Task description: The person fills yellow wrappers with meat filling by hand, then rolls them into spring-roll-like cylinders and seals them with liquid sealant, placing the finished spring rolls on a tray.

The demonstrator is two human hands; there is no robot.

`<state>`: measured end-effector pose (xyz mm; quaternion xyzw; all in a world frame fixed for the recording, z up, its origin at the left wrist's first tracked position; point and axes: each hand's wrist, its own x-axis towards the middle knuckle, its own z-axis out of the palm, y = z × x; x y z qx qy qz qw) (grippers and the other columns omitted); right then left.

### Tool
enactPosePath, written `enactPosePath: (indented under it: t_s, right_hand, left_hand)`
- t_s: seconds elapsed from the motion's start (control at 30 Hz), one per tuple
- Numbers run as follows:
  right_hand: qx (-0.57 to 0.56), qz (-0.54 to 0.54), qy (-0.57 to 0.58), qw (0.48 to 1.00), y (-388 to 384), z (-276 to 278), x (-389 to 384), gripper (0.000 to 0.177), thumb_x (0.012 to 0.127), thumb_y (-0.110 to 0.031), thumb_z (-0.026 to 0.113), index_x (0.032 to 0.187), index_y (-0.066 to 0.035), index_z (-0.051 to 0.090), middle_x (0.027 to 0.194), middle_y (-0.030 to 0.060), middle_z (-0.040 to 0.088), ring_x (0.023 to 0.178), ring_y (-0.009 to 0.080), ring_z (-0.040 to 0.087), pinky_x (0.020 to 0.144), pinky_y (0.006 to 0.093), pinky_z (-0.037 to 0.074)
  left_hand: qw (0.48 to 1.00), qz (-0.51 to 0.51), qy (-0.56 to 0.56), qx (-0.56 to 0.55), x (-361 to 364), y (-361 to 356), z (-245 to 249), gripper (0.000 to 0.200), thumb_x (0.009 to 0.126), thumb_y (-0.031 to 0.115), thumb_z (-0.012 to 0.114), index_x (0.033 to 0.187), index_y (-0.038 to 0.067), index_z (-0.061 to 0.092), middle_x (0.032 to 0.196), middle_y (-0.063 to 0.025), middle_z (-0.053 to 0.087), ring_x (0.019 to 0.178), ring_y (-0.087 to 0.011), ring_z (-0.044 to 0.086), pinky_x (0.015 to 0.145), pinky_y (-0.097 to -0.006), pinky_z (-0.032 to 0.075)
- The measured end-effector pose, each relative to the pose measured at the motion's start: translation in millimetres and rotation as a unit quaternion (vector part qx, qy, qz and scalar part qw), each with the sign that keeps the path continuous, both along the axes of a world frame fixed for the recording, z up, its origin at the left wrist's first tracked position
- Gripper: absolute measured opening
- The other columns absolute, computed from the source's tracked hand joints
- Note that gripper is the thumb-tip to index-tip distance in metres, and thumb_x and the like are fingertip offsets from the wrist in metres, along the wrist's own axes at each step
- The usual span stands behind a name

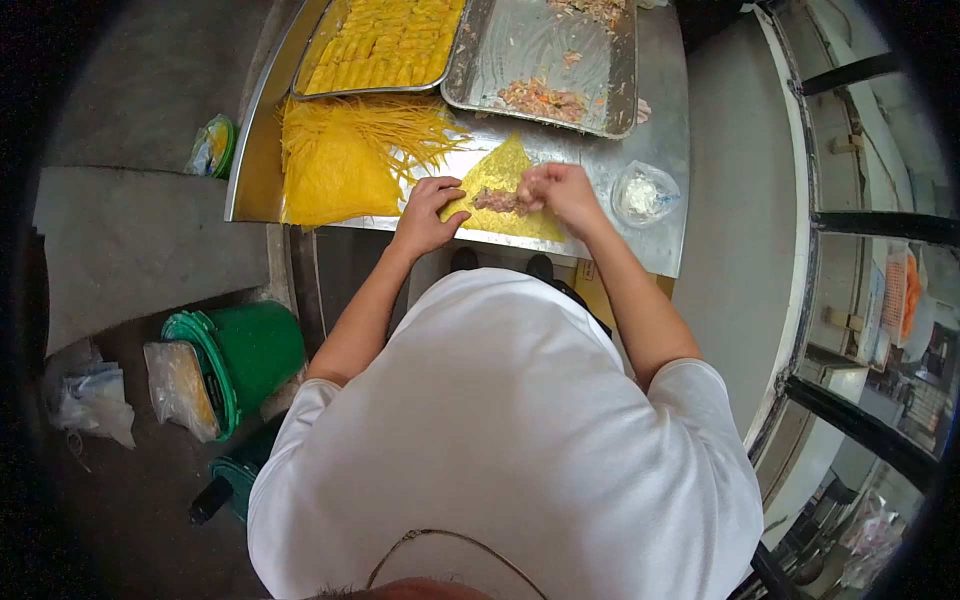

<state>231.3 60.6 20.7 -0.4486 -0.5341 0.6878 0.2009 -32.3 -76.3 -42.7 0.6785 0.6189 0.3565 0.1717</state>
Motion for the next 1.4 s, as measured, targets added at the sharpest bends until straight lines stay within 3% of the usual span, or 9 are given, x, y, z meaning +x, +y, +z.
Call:
enactPosePath:
  t_s: [0.23, 0.4, 0.47, 0.53, 0.7, 0.8, 1.13, 1.23, 1.4]
  right_hand:
    - [0.231, -0.033, 0.181, 0.955, 26.9, 200.8, 0.5, 0.017, 0.102, -0.013, 0.074, 0.11, 0.002, 0.074, 0.091, 0.007, 0.075, 0.074, 0.0142, 0.067, 0.068, 0.0277, 0.055]
    - [0.611, -0.209, 0.332, 0.687, 62.6, 242.8, -8.1, 0.022, 0.1, -0.011, 0.074, 0.119, -0.002, 0.073, 0.096, 0.0094, 0.075, 0.075, 0.0153, 0.067, 0.068, 0.0318, 0.055]
    - [0.755, -0.233, -0.012, 0.613, 104.3, 167.3, -23.2, 0.024, 0.097, -0.014, 0.075, 0.117, -0.001, 0.075, 0.101, 0.0147, 0.076, 0.082, 0.0258, 0.072, 0.076, 0.0386, 0.057]
    - [0.463, 0.125, -0.455, 0.75, 126.8, 75.6, -27.2, 0.024, 0.092, -0.015, 0.074, 0.112, -0.003, 0.075, 0.103, 0.0177, 0.076, 0.091, 0.0348, 0.071, 0.084, 0.0459, 0.058]
    - [0.599, -0.082, -0.292, 0.741, 51.3, 33.7, 4.9, 0.023, 0.092, -0.022, 0.076, 0.101, -0.002, 0.08, 0.102, 0.0198, 0.076, 0.095, 0.0366, 0.072, 0.085, 0.0474, 0.057]
    - [0.369, -0.125, -0.196, 0.9, 36.0, 32.3, 0.4, 0.021, 0.09, -0.022, 0.083, 0.091, -0.001, 0.079, 0.086, 0.0145, 0.074, 0.074, 0.026, 0.07, 0.07, 0.0394, 0.055]
    - [0.47, 0.01, -0.398, 0.788, 113.1, 29.7, -21.0, 0.019, 0.095, -0.016, 0.069, 0.103, -0.004, 0.08, 0.093, 0.0208, 0.077, 0.087, 0.0404, 0.074, 0.084, 0.043, 0.06]
    - [0.596, -0.116, -0.244, 0.756, 92.7, 41.0, -12.7, 0.026, 0.096, -0.018, 0.065, 0.11, -0.003, 0.08, 0.102, 0.0252, 0.078, 0.096, 0.0468, 0.073, 0.09, 0.0495, 0.059]
    - [0.291, 0.015, -0.439, 0.85, 1.1, -6.2, 7.6, 0.032, 0.087, -0.028, 0.075, 0.101, 0.001, 0.078, 0.099, 0.0261, 0.077, 0.095, 0.0458, 0.074, 0.087, 0.0502, 0.059]
  left_hand:
    - [1.0, 0.001, 0.001, -0.012, -1.0, 0.6, 0.4, 0.035, 0.08, 0.019, 0.087, 0.111, 0.006, 0.078, 0.129, -0.0088, 0.069, 0.126, -0.0325, 0.059, 0.11, -0.0437, 0.048]
    - [1.0, 0.003, 0.002, -0.008, -0.6, 2.2, -1.1, 0.035, 0.08, 0.018, 0.088, 0.111, 0.006, 0.078, 0.129, -0.0085, 0.069, 0.126, -0.0327, 0.059, 0.109, -0.043, 0.049]
    - [1.0, 0.008, -0.006, -0.005, -0.4, 0.9, 3.5, 0.035, 0.08, 0.018, 0.088, 0.111, 0.005, 0.078, 0.127, -0.0096, 0.07, 0.125, -0.0333, 0.06, 0.109, -0.0433, 0.05]
    - [0.999, 0.011, -0.031, 0.026, 4.1, -3.2, -2.7, 0.033, 0.081, 0.018, 0.088, 0.109, 0.004, 0.078, 0.122, -0.012, 0.072, 0.121, -0.0346, 0.063, 0.107, -0.0441, 0.051]
    - [0.989, 0.145, -0.009, 0.012, 11.5, -13.5, 17.4, 0.028, 0.084, 0.021, 0.087, 0.103, 0.003, 0.076, 0.108, -0.0164, 0.071, 0.104, -0.0369, 0.065, 0.095, -0.0465, 0.053]
    - [0.985, 0.159, 0.057, -0.024, 17.4, -12.9, 22.5, 0.027, 0.083, 0.022, 0.088, 0.099, 0.004, 0.075, 0.102, -0.0152, 0.068, 0.1, -0.0365, 0.063, 0.091, -0.0466, 0.051]
    - [0.95, 0.175, -0.086, -0.243, 19.1, -3.5, 40.2, 0.048, 0.085, 0.025, 0.085, 0.125, 0.003, 0.067, 0.097, -0.0181, 0.078, 0.096, -0.0409, 0.074, 0.086, -0.0488, 0.058]
    - [0.934, 0.175, -0.071, -0.303, 8.6, -2.8, 29.0, 0.053, 0.083, 0.033, 0.086, 0.124, 0.003, 0.072, 0.097, -0.0173, 0.079, 0.092, -0.0378, 0.076, 0.084, -0.0459, 0.059]
    - [0.936, 0.141, -0.103, -0.307, 2.6, -0.4, 31.9, 0.035, 0.084, 0.033, 0.084, 0.098, 0.002, 0.08, 0.086, -0.0165, 0.077, 0.08, -0.0328, 0.076, 0.075, -0.0424, 0.059]
